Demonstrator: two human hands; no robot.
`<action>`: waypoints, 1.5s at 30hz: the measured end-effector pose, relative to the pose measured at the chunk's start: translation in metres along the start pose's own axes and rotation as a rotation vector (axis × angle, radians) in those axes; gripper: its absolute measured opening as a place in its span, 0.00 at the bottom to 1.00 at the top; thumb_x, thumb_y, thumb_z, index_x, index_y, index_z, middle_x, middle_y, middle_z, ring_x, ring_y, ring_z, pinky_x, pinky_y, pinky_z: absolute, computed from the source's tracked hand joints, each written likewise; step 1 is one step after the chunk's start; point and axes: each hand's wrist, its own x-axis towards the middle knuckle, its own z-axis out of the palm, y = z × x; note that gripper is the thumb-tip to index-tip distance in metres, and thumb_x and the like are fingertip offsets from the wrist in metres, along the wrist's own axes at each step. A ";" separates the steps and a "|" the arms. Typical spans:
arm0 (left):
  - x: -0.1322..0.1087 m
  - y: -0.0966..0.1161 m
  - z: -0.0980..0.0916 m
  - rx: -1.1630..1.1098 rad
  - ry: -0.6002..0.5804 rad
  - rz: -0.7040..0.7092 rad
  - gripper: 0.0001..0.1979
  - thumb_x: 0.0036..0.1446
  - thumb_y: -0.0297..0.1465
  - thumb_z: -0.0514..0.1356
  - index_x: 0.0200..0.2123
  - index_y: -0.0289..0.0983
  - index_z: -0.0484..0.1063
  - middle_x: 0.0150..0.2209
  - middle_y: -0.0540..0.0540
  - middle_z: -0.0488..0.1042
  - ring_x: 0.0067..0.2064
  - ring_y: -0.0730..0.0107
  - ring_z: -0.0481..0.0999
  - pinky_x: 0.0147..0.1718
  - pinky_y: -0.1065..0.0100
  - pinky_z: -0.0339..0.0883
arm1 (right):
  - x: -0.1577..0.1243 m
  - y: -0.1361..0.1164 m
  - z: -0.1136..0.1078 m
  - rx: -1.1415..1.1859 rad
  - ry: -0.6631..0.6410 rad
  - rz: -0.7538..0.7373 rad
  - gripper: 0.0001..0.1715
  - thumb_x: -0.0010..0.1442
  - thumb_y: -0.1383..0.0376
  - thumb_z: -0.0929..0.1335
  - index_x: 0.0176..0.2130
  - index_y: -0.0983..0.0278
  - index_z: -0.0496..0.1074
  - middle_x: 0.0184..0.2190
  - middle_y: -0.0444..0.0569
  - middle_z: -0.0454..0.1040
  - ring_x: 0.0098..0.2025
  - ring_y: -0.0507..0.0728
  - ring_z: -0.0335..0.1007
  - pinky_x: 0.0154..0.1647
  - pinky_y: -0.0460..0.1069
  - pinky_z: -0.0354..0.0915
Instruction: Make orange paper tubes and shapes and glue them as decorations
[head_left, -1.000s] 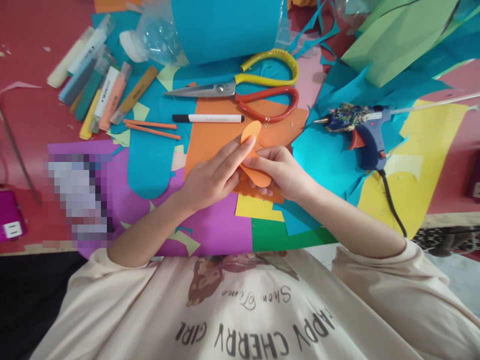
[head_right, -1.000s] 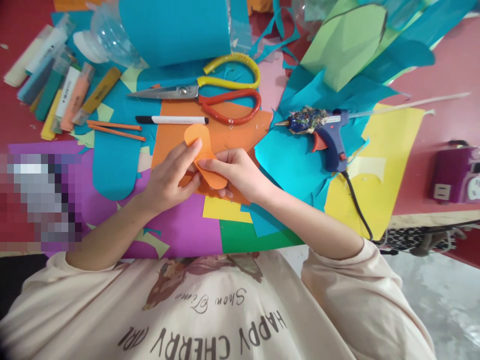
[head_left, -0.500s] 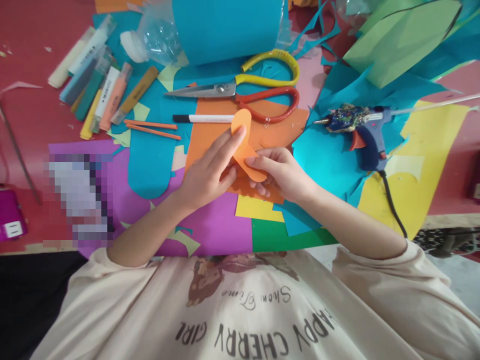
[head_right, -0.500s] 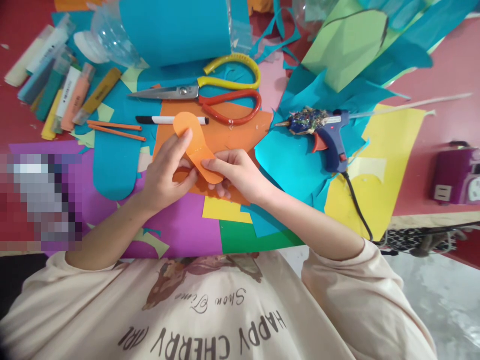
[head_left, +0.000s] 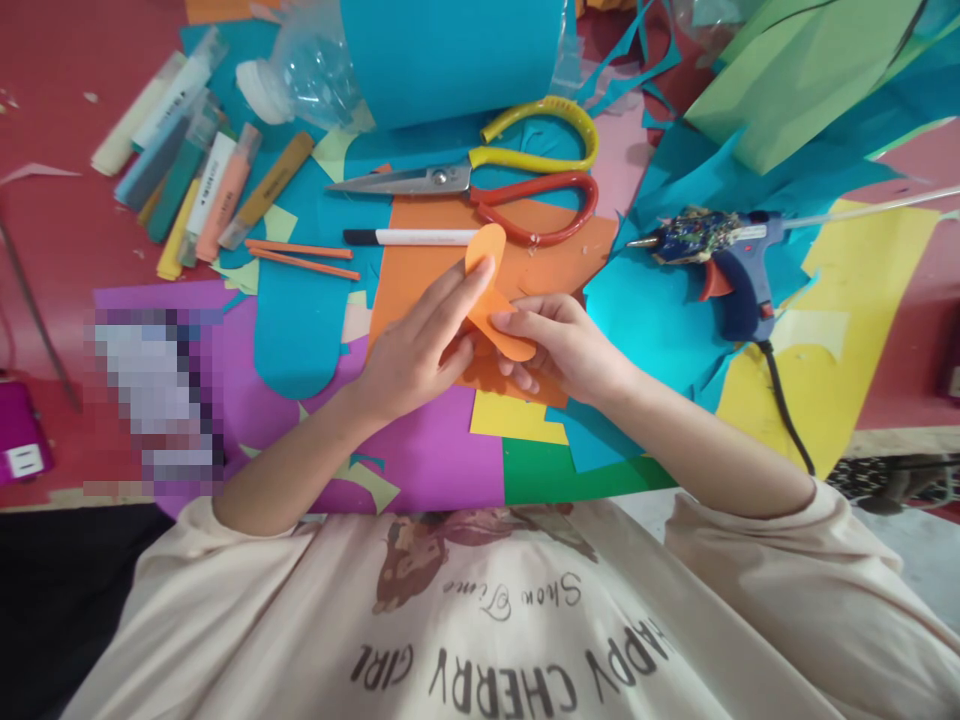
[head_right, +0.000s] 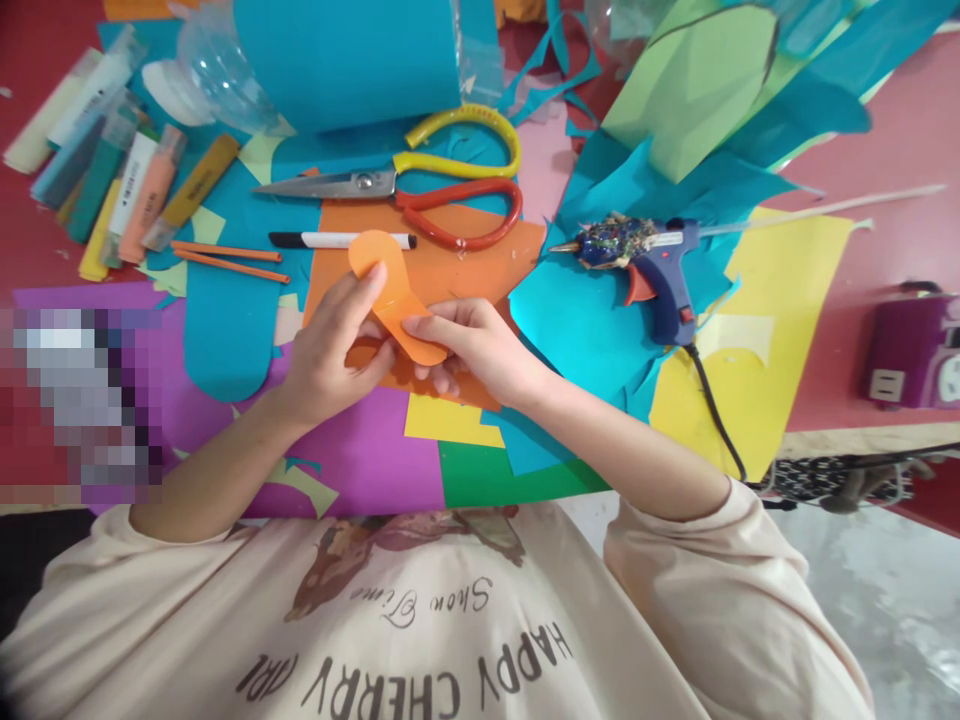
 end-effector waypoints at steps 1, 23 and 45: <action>0.001 0.001 0.000 0.001 -0.009 -0.016 0.28 0.65 0.33 0.49 0.67 0.46 0.48 0.65 0.42 0.62 0.60 0.58 0.71 0.41 0.69 0.77 | 0.000 0.000 0.000 -0.001 0.001 -0.001 0.18 0.52 0.58 0.74 0.21 0.68 0.71 0.15 0.43 0.72 0.11 0.46 0.63 0.09 0.40 0.58; 0.015 0.007 -0.014 -0.298 0.154 -0.259 0.12 0.62 0.40 0.58 0.39 0.40 0.76 0.40 0.47 0.80 0.43 0.69 0.79 0.45 0.67 0.73 | -0.006 0.001 -0.008 -1.356 0.228 -0.696 0.15 0.62 0.63 0.62 0.25 0.63 0.62 0.20 0.41 0.58 0.22 0.47 0.49 0.23 0.45 0.48; 0.013 0.007 -0.014 -0.217 0.067 -0.195 0.13 0.61 0.42 0.59 0.37 0.40 0.77 0.37 0.48 0.82 0.40 0.69 0.80 0.43 0.66 0.72 | -0.008 0.007 -0.012 -1.558 0.142 -0.823 0.21 0.68 0.64 0.56 0.30 0.65 0.70 0.24 0.46 0.68 0.24 0.49 0.59 0.25 0.45 0.53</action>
